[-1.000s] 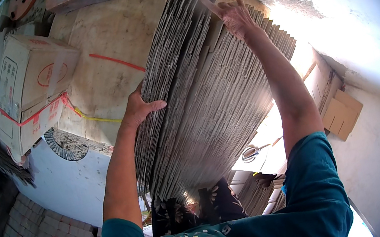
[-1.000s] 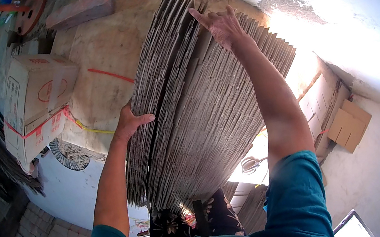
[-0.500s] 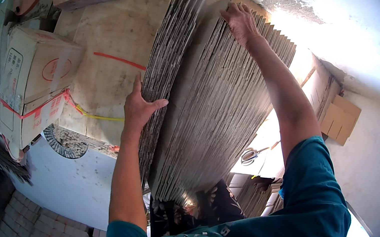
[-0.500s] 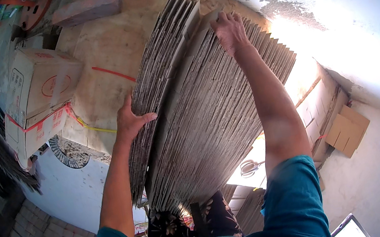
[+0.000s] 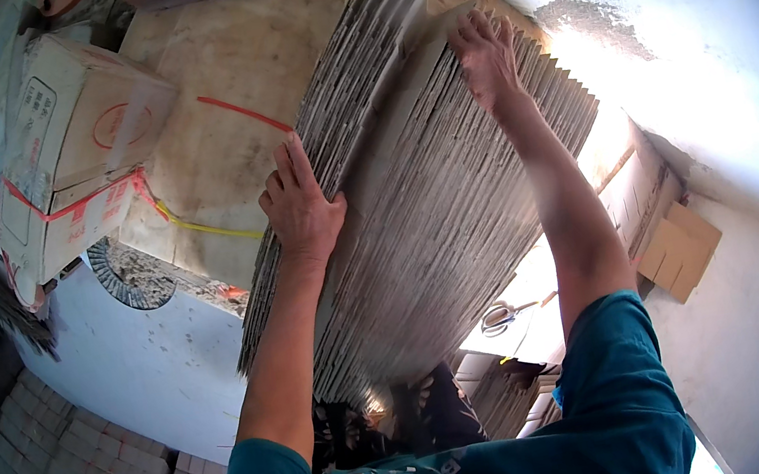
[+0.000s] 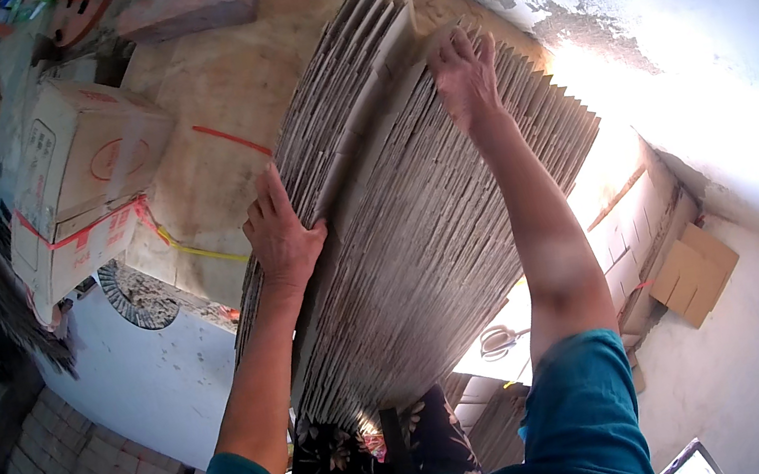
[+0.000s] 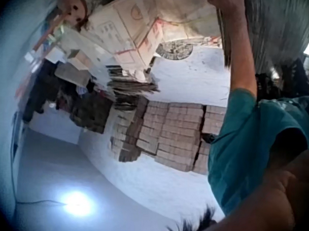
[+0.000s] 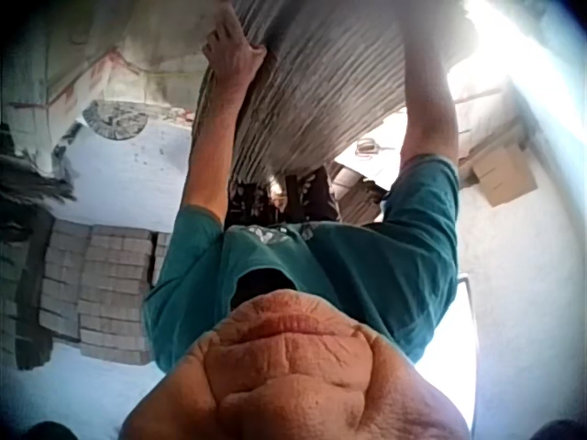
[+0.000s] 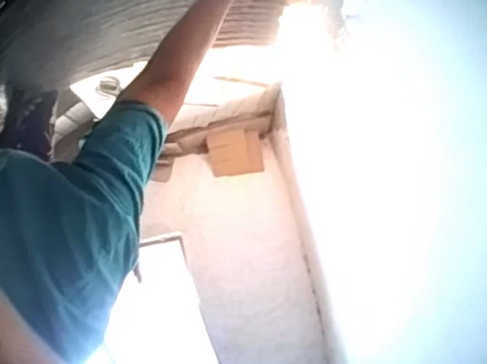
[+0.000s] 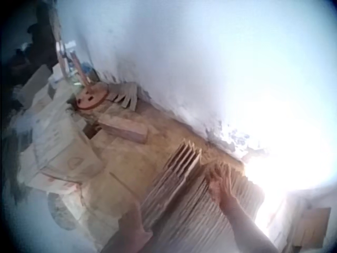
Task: The person aligns a stack of flat cardboard sheets on a table, then ties the bundle with red and yellow plastic straps. The person places the tied bundle on the floor and walks to collect more straps.
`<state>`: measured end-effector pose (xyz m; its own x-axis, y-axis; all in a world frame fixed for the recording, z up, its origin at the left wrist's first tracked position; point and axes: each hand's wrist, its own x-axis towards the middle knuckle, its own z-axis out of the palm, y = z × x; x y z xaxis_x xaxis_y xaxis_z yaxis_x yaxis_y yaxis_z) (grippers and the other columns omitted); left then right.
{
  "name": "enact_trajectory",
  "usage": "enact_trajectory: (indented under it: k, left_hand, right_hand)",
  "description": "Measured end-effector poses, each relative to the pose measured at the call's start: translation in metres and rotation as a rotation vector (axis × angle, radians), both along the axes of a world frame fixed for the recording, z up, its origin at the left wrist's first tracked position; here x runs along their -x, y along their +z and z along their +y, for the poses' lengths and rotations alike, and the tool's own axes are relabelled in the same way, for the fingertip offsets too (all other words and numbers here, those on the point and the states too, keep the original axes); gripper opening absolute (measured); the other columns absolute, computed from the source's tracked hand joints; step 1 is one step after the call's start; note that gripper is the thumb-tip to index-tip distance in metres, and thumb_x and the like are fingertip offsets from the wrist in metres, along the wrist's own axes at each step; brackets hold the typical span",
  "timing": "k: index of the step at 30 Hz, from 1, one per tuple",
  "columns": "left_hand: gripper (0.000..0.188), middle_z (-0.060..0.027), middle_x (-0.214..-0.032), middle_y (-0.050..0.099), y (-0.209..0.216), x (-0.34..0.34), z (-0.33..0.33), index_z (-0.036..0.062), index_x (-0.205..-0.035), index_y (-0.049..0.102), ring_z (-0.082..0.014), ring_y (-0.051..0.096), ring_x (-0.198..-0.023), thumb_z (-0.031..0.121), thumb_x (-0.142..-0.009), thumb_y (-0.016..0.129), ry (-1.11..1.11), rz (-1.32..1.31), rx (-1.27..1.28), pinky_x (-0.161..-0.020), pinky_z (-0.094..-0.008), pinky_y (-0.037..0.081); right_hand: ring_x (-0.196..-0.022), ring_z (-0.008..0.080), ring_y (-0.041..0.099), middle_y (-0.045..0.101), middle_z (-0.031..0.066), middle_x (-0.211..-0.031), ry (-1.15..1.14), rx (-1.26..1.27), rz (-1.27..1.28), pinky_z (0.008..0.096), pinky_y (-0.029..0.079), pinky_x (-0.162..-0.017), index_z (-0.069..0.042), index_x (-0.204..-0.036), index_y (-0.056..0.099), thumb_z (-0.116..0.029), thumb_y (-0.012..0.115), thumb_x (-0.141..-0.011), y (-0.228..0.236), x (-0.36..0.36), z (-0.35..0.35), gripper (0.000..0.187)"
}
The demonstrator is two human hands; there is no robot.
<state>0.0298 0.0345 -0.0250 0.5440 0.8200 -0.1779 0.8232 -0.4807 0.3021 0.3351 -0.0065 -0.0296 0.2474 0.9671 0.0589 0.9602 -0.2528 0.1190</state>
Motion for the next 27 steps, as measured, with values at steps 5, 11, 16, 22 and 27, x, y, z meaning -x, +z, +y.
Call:
enact_trajectory:
  k: [5,11,16,22,27]
  left_hand:
    - [0.106,-0.0199,-0.137,0.035,0.004,0.0,-0.001,0.0061,-0.143,0.018,-0.0352,0.047,-0.109,0.027,-0.059,0.079,-0.016,0.057,-0.01,-0.084,-0.0469,0.038]
    - [0.102,-0.0206,-0.135,0.036,-0.008,-0.002,-0.003,0.0059,-0.143,0.021,-0.0333,0.048,-0.103,0.025,-0.06,0.077,-0.032,0.028,-0.064,-0.08,-0.0439,0.038]
    - [0.106,-0.0236,-0.139,0.032,-0.004,0.017,0.017,0.0025,-0.144,0.012,-0.0385,0.048,-0.107,0.013,-0.059,0.076,0.013,-0.247,-0.004,-0.086,-0.0476,0.039]
    - [0.111,-0.0261,-0.135,0.036,0.022,0.025,0.017,-0.0008,-0.143,0.003,-0.0429,0.046,-0.113,0.012,-0.06,0.076,0.111,-0.058,0.296,-0.094,-0.0479,0.039]
    - [0.094,-0.0267,-0.128,0.042,-0.002,0.034,0.013,-0.0028,-0.137,0.019,-0.042,0.047,-0.11,0.01,-0.061,0.073,0.066,-0.145,0.193,-0.092,-0.0467,0.041]
  right_hand:
    - [-0.138,0.0261,0.024,0.037,0.0122,-0.143,0.007,-0.021,-0.007,0.0551,0.014,-0.112,-0.007,-0.137,0.037,0.004,0.054,-0.076,0.005,0.061,-0.015,0.064]
    - [-0.132,0.0319,0.033,0.048,0.0145,-0.131,0.204,-0.067,0.492,0.0534,0.019,-0.109,-0.001,-0.123,0.051,-0.022,0.06,-0.08,0.002,0.188,-0.053,0.048]
    - [-0.121,0.0333,0.042,0.057,0.0139,-0.107,0.19,-0.127,0.56,0.0556,0.022,-0.108,0.0,-0.098,0.061,-0.023,0.062,-0.079,-0.008,0.21,-0.074,0.03]
    - [-0.108,0.0319,0.049,0.057,0.0119,-0.089,0.217,-0.153,0.528,0.0558,0.023,-0.107,-0.003,-0.085,0.062,-0.021,0.062,-0.078,-0.012,0.21,-0.072,0.02]
    - [-0.105,0.0296,0.05,0.057,0.0104,-0.09,0.21,-0.104,0.53,0.0556,0.024,-0.107,-0.002,-0.085,0.061,-0.016,0.062,-0.078,-0.008,0.21,-0.072,0.015]
